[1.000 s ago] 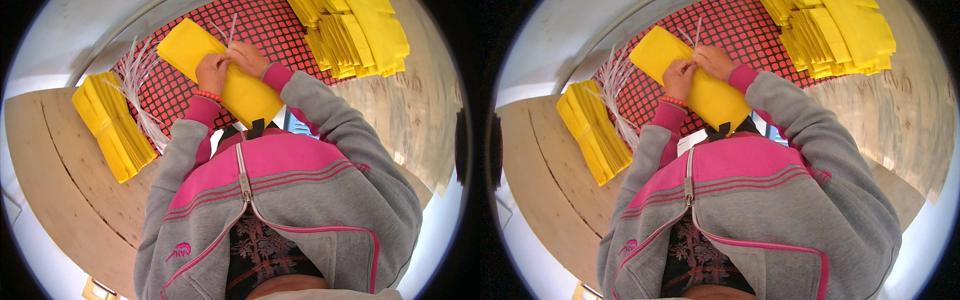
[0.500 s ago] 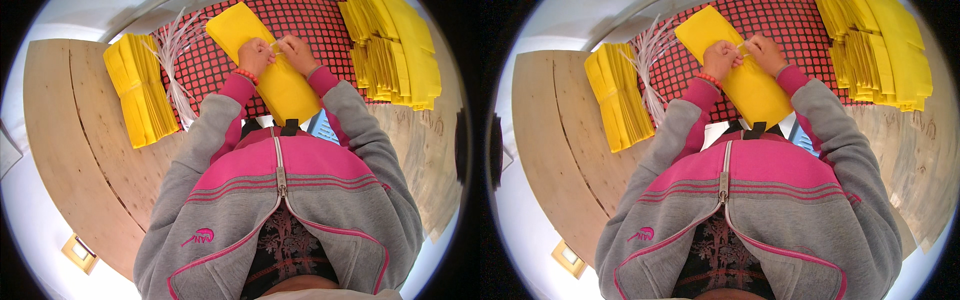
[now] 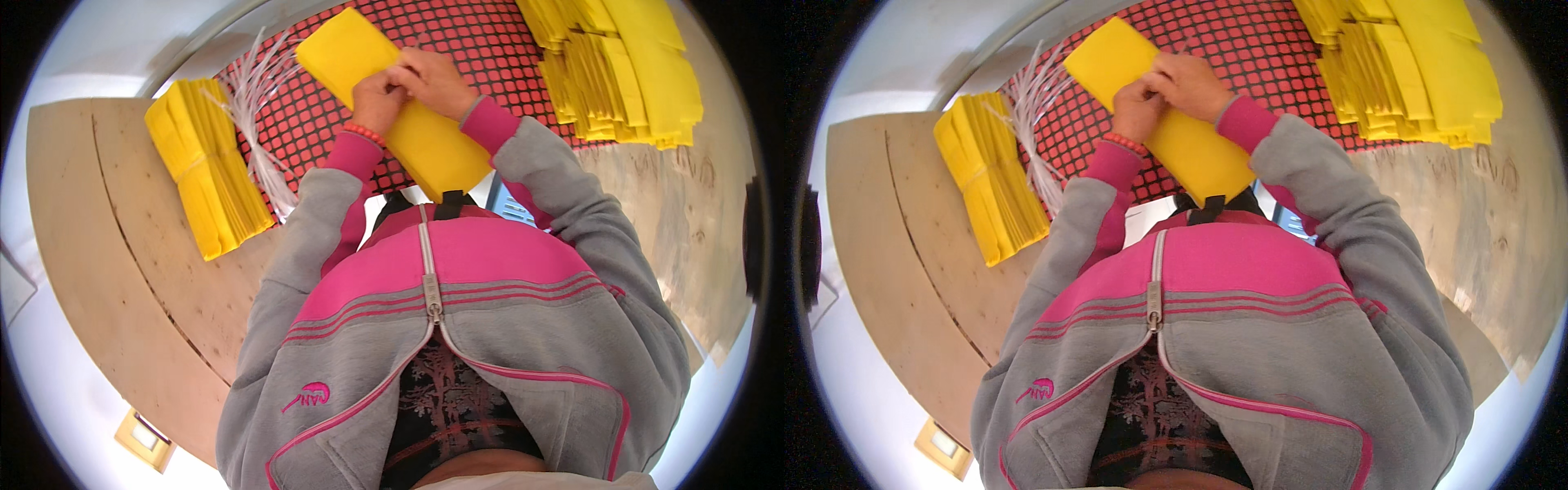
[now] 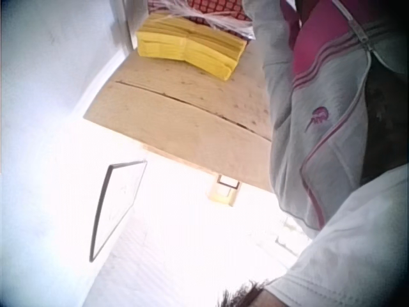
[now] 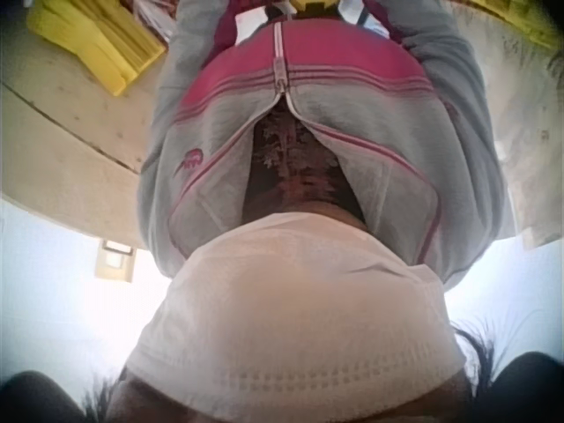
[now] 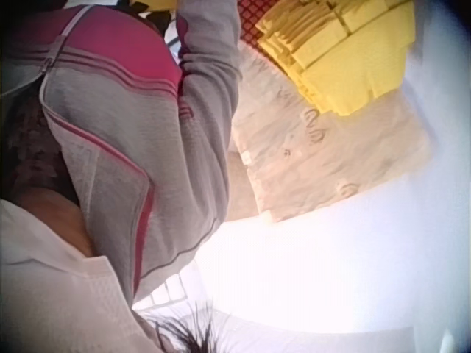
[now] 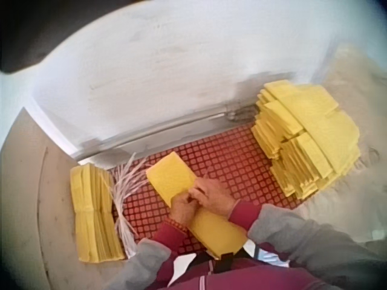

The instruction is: The person stacks yellow padded envelopes on a table, aligns them, and secures the stack with a white plastic tie. They then place the tied bundle aside and briefly handle a black phone case.

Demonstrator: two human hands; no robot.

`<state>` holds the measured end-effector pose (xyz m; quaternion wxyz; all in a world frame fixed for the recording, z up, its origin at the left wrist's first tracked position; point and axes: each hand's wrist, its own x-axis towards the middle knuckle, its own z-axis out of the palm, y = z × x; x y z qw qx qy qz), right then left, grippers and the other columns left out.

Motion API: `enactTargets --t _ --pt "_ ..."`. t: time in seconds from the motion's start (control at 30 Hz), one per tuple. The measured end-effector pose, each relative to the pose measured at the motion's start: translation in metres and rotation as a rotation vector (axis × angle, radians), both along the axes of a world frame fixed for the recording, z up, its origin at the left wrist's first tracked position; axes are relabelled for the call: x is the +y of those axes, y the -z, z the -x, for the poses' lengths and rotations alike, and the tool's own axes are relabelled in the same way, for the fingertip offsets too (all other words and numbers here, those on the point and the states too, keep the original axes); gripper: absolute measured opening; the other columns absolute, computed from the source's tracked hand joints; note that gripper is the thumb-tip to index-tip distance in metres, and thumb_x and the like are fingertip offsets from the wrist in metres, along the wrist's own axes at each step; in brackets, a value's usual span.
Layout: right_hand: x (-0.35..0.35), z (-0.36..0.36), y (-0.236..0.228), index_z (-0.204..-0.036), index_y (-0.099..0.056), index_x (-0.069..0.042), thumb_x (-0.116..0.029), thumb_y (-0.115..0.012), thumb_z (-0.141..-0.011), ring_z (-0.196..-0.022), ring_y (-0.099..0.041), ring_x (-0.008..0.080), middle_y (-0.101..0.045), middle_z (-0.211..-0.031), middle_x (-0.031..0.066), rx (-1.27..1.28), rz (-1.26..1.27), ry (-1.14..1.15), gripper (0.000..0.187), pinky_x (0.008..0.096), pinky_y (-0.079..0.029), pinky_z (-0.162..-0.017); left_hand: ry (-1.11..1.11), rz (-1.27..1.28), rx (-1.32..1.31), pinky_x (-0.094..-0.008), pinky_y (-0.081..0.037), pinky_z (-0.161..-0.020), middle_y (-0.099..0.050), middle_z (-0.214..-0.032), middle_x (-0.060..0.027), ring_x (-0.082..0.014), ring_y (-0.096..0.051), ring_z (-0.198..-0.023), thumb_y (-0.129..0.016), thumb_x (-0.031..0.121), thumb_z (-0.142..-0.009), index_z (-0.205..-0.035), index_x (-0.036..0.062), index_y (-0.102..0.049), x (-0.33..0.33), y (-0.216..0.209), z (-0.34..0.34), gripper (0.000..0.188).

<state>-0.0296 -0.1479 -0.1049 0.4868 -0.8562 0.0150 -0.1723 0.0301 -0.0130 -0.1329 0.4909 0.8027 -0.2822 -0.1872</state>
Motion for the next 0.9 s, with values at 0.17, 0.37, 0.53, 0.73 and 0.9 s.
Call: enactTargets --t 0.17,0.37,0.53,0.73,0.9 --pt "-0.008 0.001 0.002 -0.086 -0.061 -0.003 -0.024 -0.055 -0.090 -0.070 -0.062 0.0258 -0.064 -0.080 0.0103 0.054 -0.151 -0.001 0.022 0.0356 -0.047 -0.062 -0.032 0.139 0.255 -0.0252 -0.052 -0.069 -0.068 -0.082 -0.0062 -0.0149 -0.067 -0.075 -0.060 0.003 -0.087 -0.096 -0.0031 -0.063 -0.001 0.009 0.000 0.011" --pt "-0.032 0.004 0.009 -0.105 -0.062 -0.005 -0.020 -0.052 -0.090 -0.080 -0.064 0.0276 -0.065 -0.097 0.0124 0.158 -0.244 -0.117 0.023 0.0376 -0.050 -0.073 0.042 0.085 0.139 -0.0234 -0.052 -0.069 -0.066 -0.082 -0.0062 -0.0135 -0.066 -0.074 -0.059 0.003 -0.089 -0.088 -0.0031 -0.061 0.003 0.008 0.000 0.006" --pt "-0.029 0.007 0.015 -0.102 -0.060 -0.005 -0.022 -0.051 -0.089 -0.089 -0.062 0.0329 -0.063 -0.104 0.0141 0.147 0.230 -0.180 0.023 0.0425 -0.049 -0.077 0.084 0.145 0.058 -0.0236 -0.051 -0.064 -0.067 -0.076 -0.0056 -0.0114 -0.066 -0.069 -0.063 0.005 -0.086 -0.085 -0.0001 -0.061 0.005 0.003 0.002 0.006" --pt "-0.039 0.013 0.015 -0.089 -0.058 -0.005 -0.026 -0.054 -0.089 -0.084 -0.062 0.0337 -0.063 -0.092 0.0145 0.209 0.217 -0.162 0.021 0.0446 -0.048 -0.071 0.021 0.251 0.393 -0.0231 -0.052 -0.068 -0.066 -0.082 -0.0078 -0.0140 -0.066 -0.075 -0.061 0.005 -0.089 -0.089 -0.0021 -0.060 0.005 0.006 -0.003 0.007" --pt "-0.030 0.025 0.015 -0.086 -0.059 -0.005 -0.028 -0.053 -0.088 -0.076 -0.063 0.0338 -0.062 -0.077 0.0148 0.306 0.121 -0.113 0.024 0.0458 -0.047 -0.066 -0.081 0.280 0.589 -0.0227 -0.052 -0.066 -0.067 -0.081 -0.0093 -0.0146 -0.066 -0.073 -0.064 0.002 -0.086 -0.087 -0.0019 -0.059 0.003 0.006 -0.008 0.006"
